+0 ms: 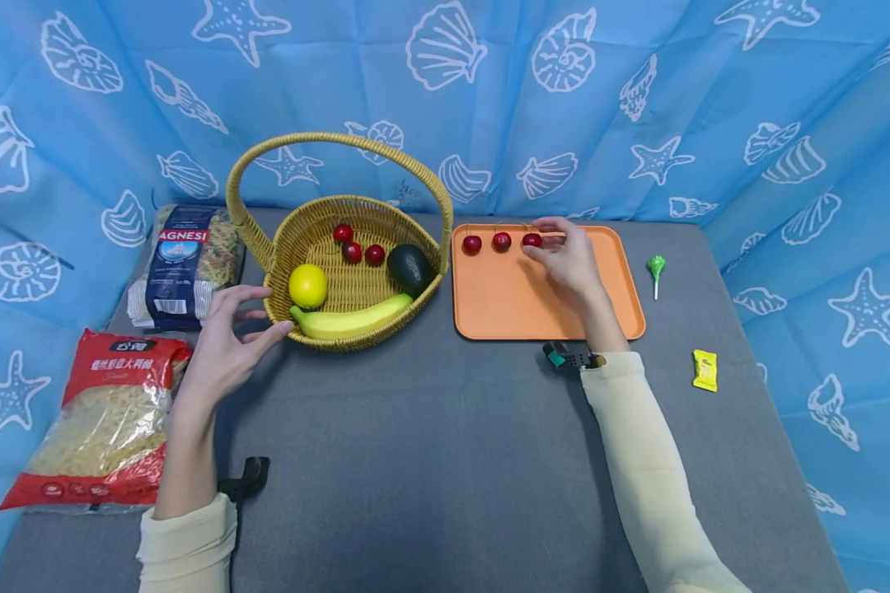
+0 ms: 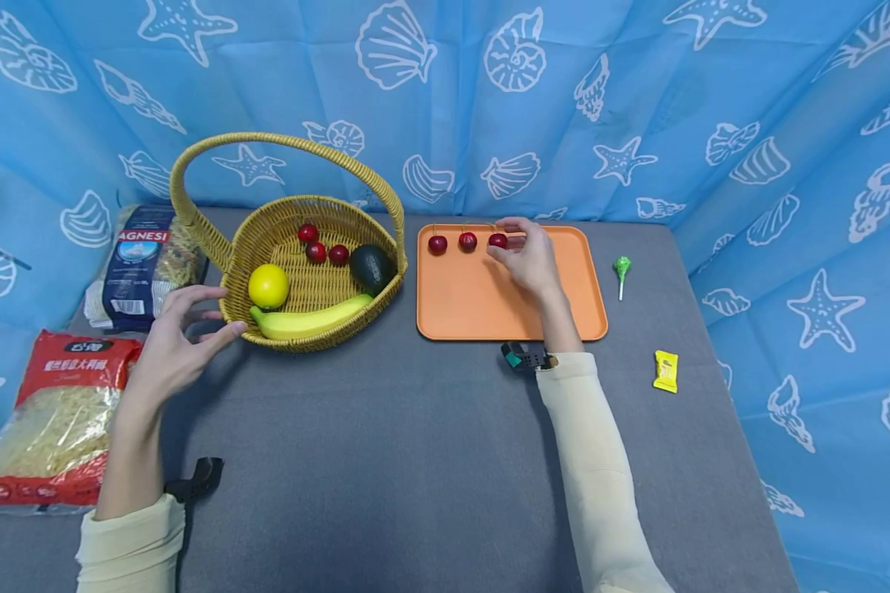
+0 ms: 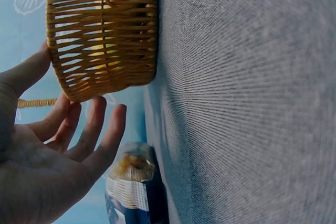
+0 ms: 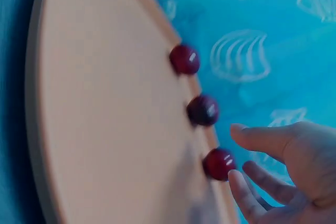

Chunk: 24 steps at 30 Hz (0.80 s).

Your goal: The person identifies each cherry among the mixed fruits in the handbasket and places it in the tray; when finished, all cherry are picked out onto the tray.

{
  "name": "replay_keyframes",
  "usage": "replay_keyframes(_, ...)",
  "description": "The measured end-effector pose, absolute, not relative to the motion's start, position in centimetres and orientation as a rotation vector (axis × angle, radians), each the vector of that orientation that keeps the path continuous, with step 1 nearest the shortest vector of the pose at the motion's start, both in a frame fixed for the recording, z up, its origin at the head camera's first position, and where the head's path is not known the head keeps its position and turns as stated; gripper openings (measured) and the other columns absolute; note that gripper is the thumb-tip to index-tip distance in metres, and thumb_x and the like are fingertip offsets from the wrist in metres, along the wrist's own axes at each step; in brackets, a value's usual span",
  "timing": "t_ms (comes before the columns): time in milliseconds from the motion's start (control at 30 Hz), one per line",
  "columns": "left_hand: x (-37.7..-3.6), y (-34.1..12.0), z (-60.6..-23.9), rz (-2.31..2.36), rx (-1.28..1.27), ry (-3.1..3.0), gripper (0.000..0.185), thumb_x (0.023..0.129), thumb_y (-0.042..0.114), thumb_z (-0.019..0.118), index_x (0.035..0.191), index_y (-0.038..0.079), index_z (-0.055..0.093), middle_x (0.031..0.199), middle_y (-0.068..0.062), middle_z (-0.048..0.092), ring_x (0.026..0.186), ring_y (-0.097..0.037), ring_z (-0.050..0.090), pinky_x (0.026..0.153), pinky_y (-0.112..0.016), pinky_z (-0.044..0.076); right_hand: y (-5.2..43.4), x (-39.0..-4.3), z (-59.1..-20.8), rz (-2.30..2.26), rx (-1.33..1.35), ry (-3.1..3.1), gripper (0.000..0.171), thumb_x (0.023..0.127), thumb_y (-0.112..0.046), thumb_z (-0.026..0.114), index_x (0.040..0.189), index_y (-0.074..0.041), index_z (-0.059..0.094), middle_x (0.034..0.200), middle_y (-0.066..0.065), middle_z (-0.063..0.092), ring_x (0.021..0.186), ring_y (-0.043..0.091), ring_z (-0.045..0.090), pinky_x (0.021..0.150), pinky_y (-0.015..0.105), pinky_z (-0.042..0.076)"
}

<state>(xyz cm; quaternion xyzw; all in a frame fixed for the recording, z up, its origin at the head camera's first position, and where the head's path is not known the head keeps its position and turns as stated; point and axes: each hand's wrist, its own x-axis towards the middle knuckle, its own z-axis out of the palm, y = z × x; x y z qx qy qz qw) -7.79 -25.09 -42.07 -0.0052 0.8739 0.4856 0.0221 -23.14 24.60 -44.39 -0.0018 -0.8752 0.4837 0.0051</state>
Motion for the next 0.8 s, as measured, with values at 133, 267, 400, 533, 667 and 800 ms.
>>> replay_keyframes(133, -7.8, -25.1, -42.1, 1.508, -0.015, 2.706, 0.063, 0.102, 0.026, 0.078, 0.156, 0.006, 0.050, 0.162, -0.020, 0.033, 0.135, -0.036, 0.054, 0.086, 0.001, 0.052, 23.6, -21.8, -42.7, 1.490, 0.099, -2.665, 0.044, 0.098, -0.006, 0.079, 0.139, 0.003, 0.066, 0.144, 0.027, 0.060, 0.136, 0.046, 0.061, 0.115, 0.060, 0.057)
replay_keyframes(267, -7.7, -25.1, -42.0, 1.511, -0.014, 2.704, 0.063, 0.102, 0.026, 0.078, 0.156, 0.007, 0.050, 0.162, -0.019, 0.033, 0.135, -0.036, 0.054, 0.086, 0.001, 0.052, 22.6, -20.3, -40.9, 1.494, 0.167, -2.589, 0.042, 0.097, -0.005, 0.080, 0.137, 0.002, 0.068, 0.143, 0.023, 0.060, 0.135, 0.041, 0.061, 0.111, 0.050, 0.062)
replay_keyframes(400, -7.7, -25.1, -42.0, 1.511, -0.011, 2.707, 0.063, 0.102, 0.026, 0.078, 0.156, 0.006, 0.050, 0.162, -0.020, 0.033, 0.135, -0.035, 0.054, 0.086, 0.001, 0.052, 21.2, -18.3, -39.1, 1.596, 0.310, -2.502, 0.039, 0.097, -0.003, 0.080, 0.134, 0.001, 0.070, 0.137, 0.020, 0.066, 0.123, 0.024, 0.066, 0.102, 0.023, 0.063)
replay_keyframes(533, -7.7, -25.0, -41.9, 1.511, -0.005, 2.708, 0.063, 0.102, 0.026, 0.078, 0.156, 0.006, 0.050, 0.162, -0.020, 0.033, 0.134, -0.035, 0.054, 0.086, 0.001, 0.052, 18.8, -16.0, -37.3, 1.706, 0.577, -2.374, 0.036, 0.094, 0.005, 0.079, 0.128, 0.005, 0.071, 0.127, 0.021, 0.072, 0.112, 0.013, 0.069, 0.095, 0.017, 0.062)
replay_keyframes(667, -7.8, -25.0, -42.0, 1.514, -0.003, 2.706, 0.063, 0.103, 0.026, 0.077, 0.156, 0.006, 0.050, 0.162, -0.019, 0.033, 0.134, -0.033, 0.054, 0.087, 0.001, 0.052, 15.5, -14.1, -36.3, 1.774, 0.807, -2.301, 0.034, 0.092, 0.009, 0.079, 0.124, 0.007, 0.071, 0.122, 0.021, 0.074, 0.108, 0.012, 0.072, 0.096, 0.023, 0.065)
replay_keyframes(800, -7.7, -25.1, -42.0, 1.516, -0.001, 2.703, 0.063, 0.103, 0.027, 0.077, 0.156, 0.007, 0.050, 0.162, -0.019, 0.033, 0.134, -0.033, 0.053, 0.086, 0.001, 0.052, 12.0, -13.6, -36.4, 1.836, 0.939, -2.320, 0.033, 0.093, 0.007, 0.079, 0.124, 0.005, 0.071, 0.123, 0.021, 0.072, 0.109, 0.024, 0.073, 0.100, 0.035, 0.067)
